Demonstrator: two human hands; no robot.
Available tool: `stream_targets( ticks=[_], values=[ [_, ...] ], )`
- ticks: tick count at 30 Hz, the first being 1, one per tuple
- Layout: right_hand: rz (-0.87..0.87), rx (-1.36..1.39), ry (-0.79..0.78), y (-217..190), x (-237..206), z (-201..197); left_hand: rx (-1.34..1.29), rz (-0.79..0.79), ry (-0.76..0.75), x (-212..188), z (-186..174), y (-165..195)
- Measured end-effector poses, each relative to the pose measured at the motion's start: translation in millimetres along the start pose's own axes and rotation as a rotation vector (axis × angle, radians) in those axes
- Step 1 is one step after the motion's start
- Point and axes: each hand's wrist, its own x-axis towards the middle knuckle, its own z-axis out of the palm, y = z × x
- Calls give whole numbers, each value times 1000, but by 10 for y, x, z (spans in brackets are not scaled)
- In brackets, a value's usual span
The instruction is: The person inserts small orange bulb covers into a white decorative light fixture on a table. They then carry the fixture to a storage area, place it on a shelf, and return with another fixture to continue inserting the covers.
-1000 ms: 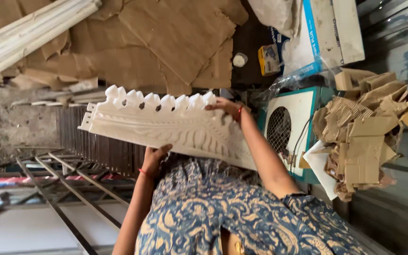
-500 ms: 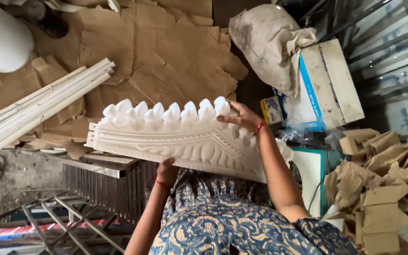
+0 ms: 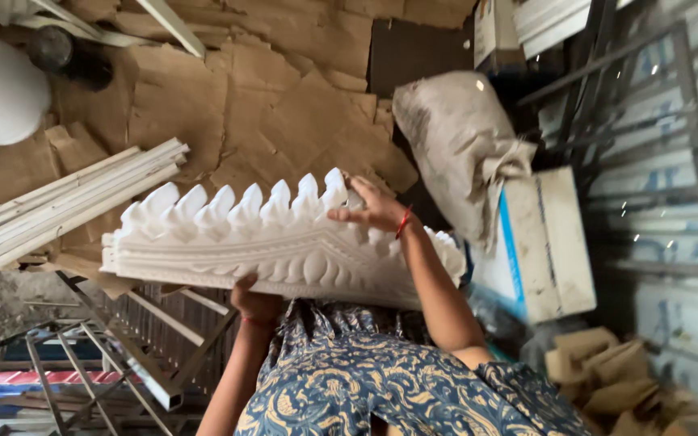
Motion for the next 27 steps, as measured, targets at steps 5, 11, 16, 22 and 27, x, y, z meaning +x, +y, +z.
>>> stream_targets(
  ticks=[5, 11, 16, 22, 27],
  values=[
    [-62, -35, -151, -172, 139, -818, 99, 59, -44, 162, 751, 186],
    [-136, 53, -79, 23, 33, -1348, 100, 68, -32, 119, 1186, 193],
    [129, 113, 464, 667, -265, -1810, 56, 136, -38, 282, 1515, 338],
    [511, 882, 179, 1183, -521, -1676, 56, 197, 70, 490, 1620, 489],
    [270, 1198, 236, 1069, -255, -1453, -46, 213, 66, 934, 1720, 580]
  ],
)
